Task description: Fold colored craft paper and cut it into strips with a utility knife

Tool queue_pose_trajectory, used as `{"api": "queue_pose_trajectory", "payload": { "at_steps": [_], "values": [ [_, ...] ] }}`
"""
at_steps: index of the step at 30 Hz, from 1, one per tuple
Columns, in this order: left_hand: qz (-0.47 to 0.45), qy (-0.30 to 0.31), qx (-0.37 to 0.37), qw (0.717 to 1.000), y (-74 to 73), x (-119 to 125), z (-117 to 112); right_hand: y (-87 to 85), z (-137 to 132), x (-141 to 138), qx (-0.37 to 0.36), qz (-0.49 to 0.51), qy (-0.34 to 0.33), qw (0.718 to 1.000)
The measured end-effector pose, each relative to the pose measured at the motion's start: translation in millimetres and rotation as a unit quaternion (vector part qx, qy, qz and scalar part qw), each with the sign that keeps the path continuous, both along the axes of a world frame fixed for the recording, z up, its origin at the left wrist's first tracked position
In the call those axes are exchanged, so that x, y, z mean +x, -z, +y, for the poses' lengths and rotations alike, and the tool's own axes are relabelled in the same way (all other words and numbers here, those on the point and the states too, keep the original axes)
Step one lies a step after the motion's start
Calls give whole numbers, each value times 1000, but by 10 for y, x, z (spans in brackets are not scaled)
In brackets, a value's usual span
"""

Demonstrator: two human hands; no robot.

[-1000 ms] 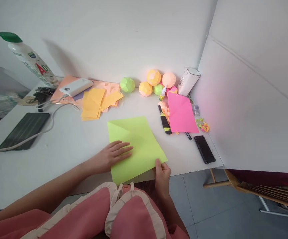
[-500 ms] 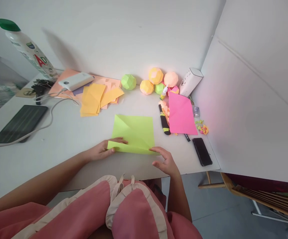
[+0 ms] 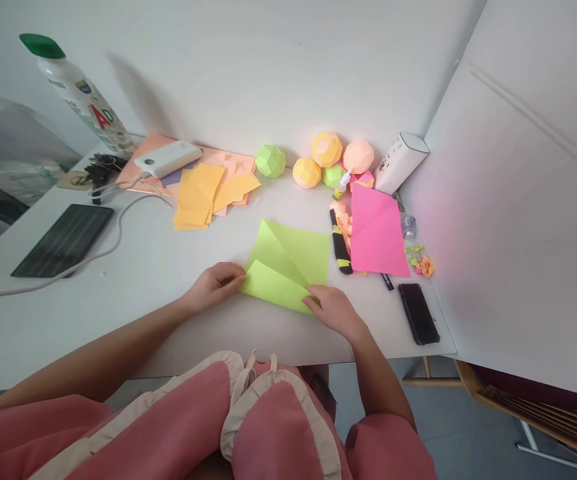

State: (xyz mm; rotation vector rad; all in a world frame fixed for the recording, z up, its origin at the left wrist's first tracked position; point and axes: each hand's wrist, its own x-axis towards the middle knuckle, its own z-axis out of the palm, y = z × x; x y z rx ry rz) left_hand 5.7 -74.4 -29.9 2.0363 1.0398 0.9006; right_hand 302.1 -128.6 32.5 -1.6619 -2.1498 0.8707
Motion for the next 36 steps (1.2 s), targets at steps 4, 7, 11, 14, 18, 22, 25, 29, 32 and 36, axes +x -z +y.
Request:
{"api": "queue_pose_trajectory", "payload": {
  "at_steps": [4,7,11,14,18,22,25,29,32,36],
  "values": [
    [-17,-22,11,1000,-2,-7,-65,62,329,-218,-7,-128,-85,988],
    [-28,-28,30,999,5,-24,-73,157,514,-332,-10,-152,-126,980],
    [15,-68,123,990,-5,-31,-83,291,619,-355,16,-151,-143,978],
    [95,-128,211,964,-26,4,-178,375,623,-323,39,-134,-131,982],
    [135,-122,289,940,-85,116,-390,443,609,-290,42,-121,-117,985],
    [88,-135,209,965,-157,147,-433,459,622,-269,32,-81,-91,992],
    [12,-184,-4,983,-185,50,-290,458,645,-235,7,14,-43,999],
    [-98,-216,-170,956,-185,-91,-79,460,689,-162,-34,115,20,993],
    [-130,-174,-190,957,-145,-113,-42,470,721,-113,-31,127,37,991],
    [-81,-71,-139,984,-5,-76,-92,480,725,-75,-22,129,57,990]
  ]
}}
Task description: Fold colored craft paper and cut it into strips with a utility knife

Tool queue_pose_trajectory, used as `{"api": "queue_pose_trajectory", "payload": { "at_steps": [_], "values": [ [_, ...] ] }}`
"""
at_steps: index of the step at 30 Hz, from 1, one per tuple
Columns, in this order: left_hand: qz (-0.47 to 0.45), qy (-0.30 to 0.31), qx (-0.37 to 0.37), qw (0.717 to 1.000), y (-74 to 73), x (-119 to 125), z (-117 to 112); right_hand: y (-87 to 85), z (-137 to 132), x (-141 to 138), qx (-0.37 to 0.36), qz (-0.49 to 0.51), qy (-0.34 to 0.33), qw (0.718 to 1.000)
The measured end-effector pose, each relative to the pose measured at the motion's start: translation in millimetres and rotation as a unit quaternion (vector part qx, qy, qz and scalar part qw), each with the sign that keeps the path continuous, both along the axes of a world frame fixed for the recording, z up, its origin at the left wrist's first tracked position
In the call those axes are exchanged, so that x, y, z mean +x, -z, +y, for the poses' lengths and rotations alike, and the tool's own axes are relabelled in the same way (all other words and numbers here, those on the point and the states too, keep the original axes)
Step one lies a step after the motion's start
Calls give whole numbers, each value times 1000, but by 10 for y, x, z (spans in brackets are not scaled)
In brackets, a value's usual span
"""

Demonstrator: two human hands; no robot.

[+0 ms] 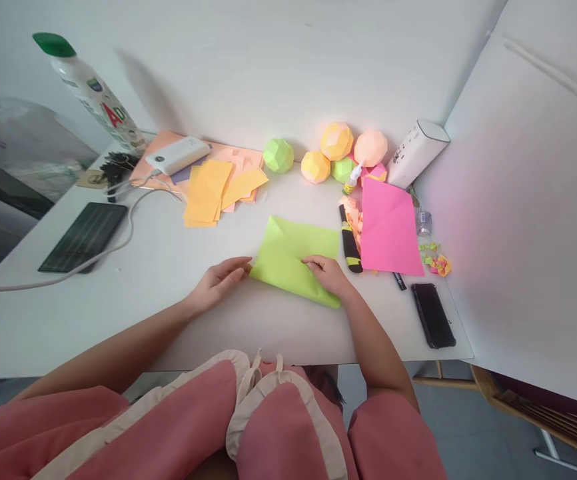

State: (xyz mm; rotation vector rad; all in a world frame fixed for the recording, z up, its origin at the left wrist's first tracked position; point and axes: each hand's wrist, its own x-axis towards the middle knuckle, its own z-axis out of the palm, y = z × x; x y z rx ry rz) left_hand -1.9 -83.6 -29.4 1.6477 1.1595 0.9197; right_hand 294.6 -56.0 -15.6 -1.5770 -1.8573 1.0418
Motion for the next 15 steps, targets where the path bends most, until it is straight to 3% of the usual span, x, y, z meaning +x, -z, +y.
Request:
{"api": "queue_pose_trajectory", "payload": {
  "at_steps": [4,6,9,12,15],
  "values": [
    [94,59,146,983,128,22,-22,-30,-41,6,8,-37,-2,999],
    [140,38,227,963,131,50,-41,-56,-71,-18,20,-67,-13,997],
    [197,9,365,910,64,164,-137,-91,-130,-102,42,-124,-31,991],
    [259,80,456,847,9,368,-300,-123,-199,-226,47,-187,-58,980],
    [314,150,460,817,34,559,-436,-157,-258,-347,39,-293,-109,949]
  ]
}}
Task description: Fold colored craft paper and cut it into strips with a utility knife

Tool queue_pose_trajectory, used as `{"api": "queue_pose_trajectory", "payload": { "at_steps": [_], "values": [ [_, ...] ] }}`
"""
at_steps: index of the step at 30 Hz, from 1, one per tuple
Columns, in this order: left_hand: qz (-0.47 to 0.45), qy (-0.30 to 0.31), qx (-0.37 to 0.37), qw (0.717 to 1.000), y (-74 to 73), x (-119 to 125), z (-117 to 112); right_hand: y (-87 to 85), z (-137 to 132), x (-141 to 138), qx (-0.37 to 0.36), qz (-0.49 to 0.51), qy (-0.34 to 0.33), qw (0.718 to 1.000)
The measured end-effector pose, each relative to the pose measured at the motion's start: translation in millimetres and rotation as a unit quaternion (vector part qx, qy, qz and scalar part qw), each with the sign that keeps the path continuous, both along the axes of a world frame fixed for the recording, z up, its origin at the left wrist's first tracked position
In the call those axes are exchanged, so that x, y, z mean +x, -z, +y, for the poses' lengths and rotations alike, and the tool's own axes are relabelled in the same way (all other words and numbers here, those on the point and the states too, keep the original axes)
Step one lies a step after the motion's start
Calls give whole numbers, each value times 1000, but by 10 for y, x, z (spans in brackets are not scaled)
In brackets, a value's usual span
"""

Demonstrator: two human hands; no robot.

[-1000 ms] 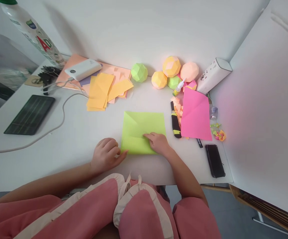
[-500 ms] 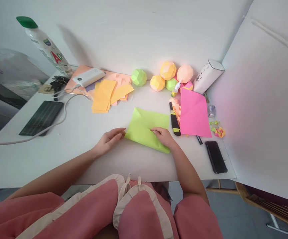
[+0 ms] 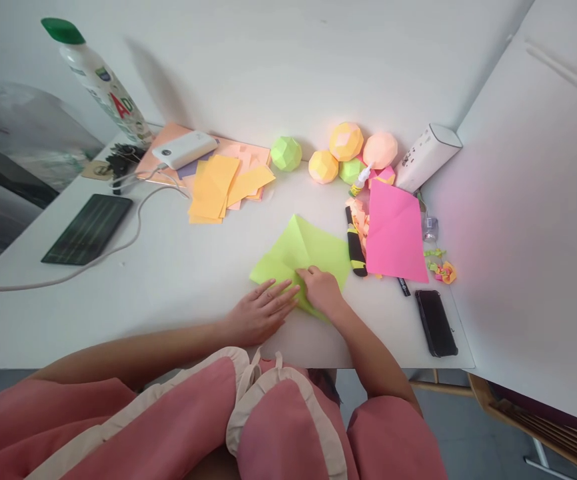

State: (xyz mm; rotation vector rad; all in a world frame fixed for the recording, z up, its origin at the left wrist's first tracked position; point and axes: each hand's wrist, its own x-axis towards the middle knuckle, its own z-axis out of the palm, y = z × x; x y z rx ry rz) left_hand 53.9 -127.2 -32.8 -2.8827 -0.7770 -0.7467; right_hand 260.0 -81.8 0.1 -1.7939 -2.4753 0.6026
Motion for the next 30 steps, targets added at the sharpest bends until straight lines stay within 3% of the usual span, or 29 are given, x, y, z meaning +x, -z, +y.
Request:
{"api": "queue_pose_trajectory", "payload": {
  "at_steps": [2,6,12,15,19,24,30],
  "values": [
    [31,-18,-29,999,37,62,-45,-22,-25,-56,-6,-59,-23,998],
    [63,-56,-68,994,66,38,-66,-80,-22,-80,-21,-88,-41,995],
    [85,-34,-118,989,42,-35,-50,-288,96,-113,-71,-108,-86,988],
    [79,-23,-124,989,47,-46,-33,-318,151,-257,-55,-109,-104,987],
    [73,-20,-134,988,59,-61,-25,-141,164,-409,1,-76,-102,992],
    [70,-27,-136,988,91,-90,-48,119,155,-308,67,21,-109,992],
    [43,-38,-100,993,222,-87,-83,189,167,-225,88,6,-143,986]
  ]
}}
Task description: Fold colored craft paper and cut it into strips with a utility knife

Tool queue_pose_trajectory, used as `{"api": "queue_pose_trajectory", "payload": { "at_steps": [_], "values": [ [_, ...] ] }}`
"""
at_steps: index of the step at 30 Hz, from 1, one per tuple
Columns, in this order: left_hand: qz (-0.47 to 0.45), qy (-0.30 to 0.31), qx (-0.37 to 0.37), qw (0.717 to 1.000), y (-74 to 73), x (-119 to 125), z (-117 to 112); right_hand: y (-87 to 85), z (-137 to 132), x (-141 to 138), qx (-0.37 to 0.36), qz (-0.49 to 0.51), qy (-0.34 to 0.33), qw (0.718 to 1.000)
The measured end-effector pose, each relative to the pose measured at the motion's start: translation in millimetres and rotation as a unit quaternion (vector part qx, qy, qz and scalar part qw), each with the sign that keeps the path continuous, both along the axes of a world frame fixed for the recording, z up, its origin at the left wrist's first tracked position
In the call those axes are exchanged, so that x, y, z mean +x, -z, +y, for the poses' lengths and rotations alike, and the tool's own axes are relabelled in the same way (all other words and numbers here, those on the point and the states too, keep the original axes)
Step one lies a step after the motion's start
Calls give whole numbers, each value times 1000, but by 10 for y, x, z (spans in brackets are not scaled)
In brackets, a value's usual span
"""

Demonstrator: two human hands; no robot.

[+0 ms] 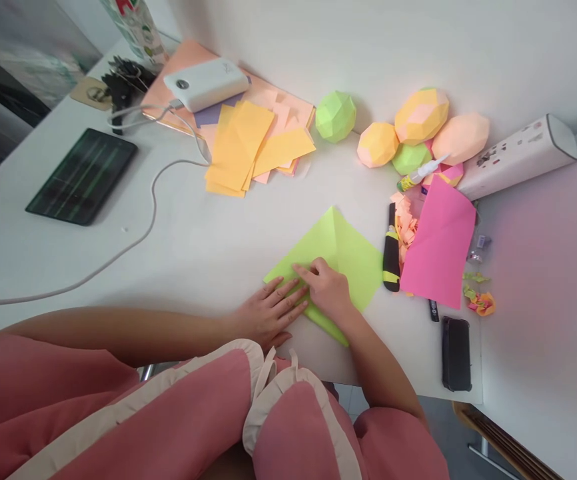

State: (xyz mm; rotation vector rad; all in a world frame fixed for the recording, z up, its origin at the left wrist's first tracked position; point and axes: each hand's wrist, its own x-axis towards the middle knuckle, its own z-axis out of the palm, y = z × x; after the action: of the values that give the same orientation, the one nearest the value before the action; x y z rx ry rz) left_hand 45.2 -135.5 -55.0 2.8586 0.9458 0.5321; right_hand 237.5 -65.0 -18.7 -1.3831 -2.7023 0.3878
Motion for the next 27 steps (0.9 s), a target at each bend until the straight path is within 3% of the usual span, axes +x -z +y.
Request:
{"api": "queue_pose_trajectory", "payload": {
  "at_steps": [11,27],
  "values": [
    [-43,-15,52,998,188,57,-49,-47,2,-30,39,-57,-25,997],
    [-86,-35,70,993,134,61,-47,-122,12,-61,16,-94,-35,995]
  ]
}}
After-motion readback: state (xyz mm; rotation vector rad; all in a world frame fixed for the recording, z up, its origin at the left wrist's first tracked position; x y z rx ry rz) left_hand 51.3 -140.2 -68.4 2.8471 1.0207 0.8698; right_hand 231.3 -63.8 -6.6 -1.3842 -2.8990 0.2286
